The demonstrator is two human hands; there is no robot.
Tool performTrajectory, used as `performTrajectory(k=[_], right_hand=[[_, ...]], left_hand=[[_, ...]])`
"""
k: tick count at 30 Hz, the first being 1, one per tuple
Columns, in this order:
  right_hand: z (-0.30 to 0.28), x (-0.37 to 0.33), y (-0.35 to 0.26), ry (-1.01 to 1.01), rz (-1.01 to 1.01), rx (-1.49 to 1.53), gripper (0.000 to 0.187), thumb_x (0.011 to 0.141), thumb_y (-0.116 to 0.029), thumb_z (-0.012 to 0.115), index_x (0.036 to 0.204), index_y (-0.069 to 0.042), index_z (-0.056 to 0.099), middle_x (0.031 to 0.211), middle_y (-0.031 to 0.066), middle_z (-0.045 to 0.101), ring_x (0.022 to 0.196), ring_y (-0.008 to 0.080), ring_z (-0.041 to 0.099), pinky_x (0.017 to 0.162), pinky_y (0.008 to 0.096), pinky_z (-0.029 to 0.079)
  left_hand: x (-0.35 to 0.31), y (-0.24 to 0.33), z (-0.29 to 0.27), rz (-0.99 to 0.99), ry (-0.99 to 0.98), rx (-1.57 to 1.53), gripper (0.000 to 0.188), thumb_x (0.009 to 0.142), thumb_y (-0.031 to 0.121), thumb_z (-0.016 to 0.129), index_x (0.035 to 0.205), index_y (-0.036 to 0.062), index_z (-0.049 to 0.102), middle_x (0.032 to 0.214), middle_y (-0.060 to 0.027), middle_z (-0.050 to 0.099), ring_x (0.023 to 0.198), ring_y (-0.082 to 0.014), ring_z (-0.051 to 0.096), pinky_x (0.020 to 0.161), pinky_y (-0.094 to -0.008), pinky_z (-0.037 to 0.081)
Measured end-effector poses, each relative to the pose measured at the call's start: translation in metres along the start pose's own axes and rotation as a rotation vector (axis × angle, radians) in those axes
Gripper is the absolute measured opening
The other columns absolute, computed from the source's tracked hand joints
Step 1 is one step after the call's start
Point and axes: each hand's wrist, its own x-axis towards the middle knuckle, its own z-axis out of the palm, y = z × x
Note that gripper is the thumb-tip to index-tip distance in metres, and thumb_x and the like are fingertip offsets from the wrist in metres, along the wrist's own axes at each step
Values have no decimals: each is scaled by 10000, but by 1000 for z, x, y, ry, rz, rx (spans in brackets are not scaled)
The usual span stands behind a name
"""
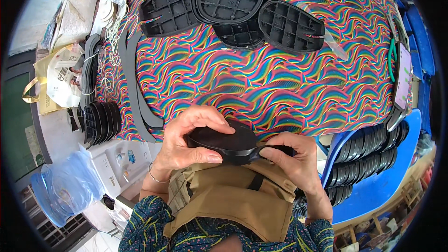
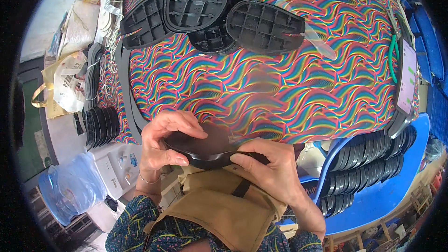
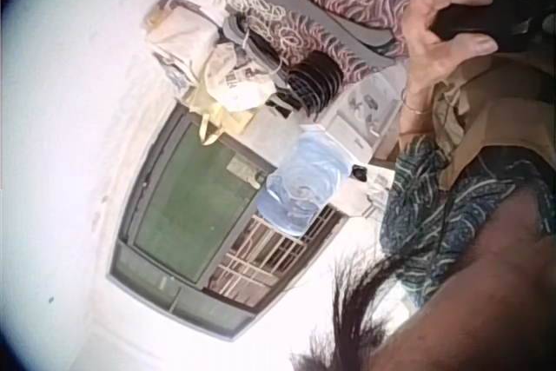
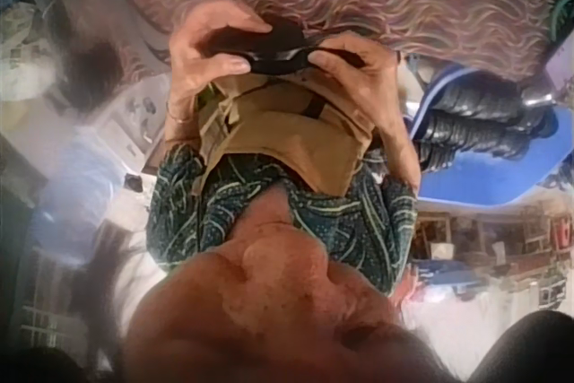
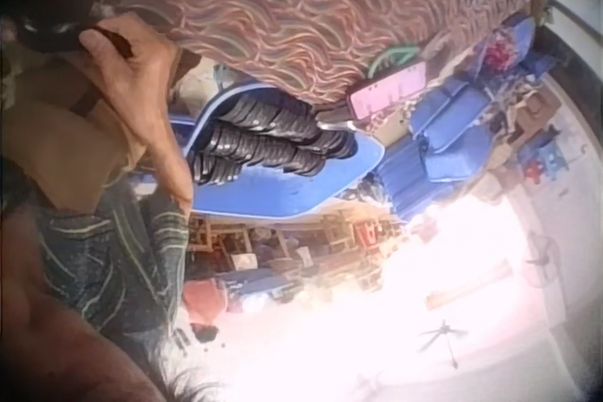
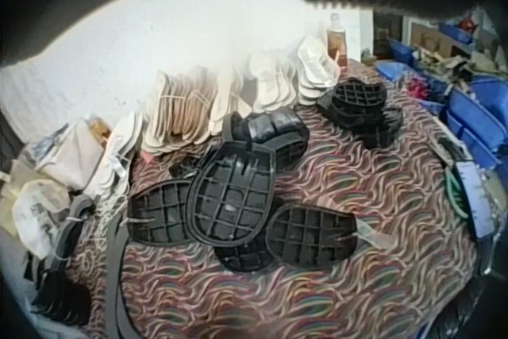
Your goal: The person assembles sandals by hand, fitting flexible black rubber straps into the grooves of black plastic soles. They handle the components one at a time, bending the straps to secure them into the sole structure. The workspace is a table covered with a colorful patterned cloth, surrounded by stacks of unassembled parts.
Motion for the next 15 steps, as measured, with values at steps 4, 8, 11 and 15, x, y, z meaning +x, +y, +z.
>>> performTrajectory(k=[4, 8, 11, 15], right_hand=[[2, 5, 1, -24, 54, 19, 109, 821, -58, 755, 887, 18, 711, 769, 79, 688, 648, 96, 618, 572, 258, 473], [5, 8, -4, -33, 47, 53, 116, 841, -62, 739, 909, 27, 708, 786, 71, 692, 649, 87, 620, 570, 249, 478], [4, 13, -6, -58, 79, 124, 123, 853, -65, 729, 921, 34, 704, 801, 59, 693, 657, 80, 620, 573, 240, 482], [2, 17, -7, -84, 118, 206, 114, 862, -65, 717, 915, 34, 700, 786, 34, 674, 654, 74, 605, 586, 231, 482]], left_hand=[[2, -5, -3, 30, -17, -14, 674, 670, 133, 888, 1218, 2, 518, 1054, -156, 679, 1064, -225, 620, 989, -355, 441], [9, 5, -2, -42, -51, -25, 729, 714, 182, 858, 1298, 27, 450, 1069, -137, 647, 1083, -227, 599, 1024, -376, 407], [16, 5, -10, 44, -159, 84, 859, 775, 234, 807, 1444, 46, 302, 1195, -148, 584, 1166, -252, 553, 1074, -409, 362], [13, 13, -4, 184, -83, 417, 785, 828, 308, 759, 1445, 44, 351, 1377, -182, 441, 1270, -305, 471, 1067, -433, 375]])
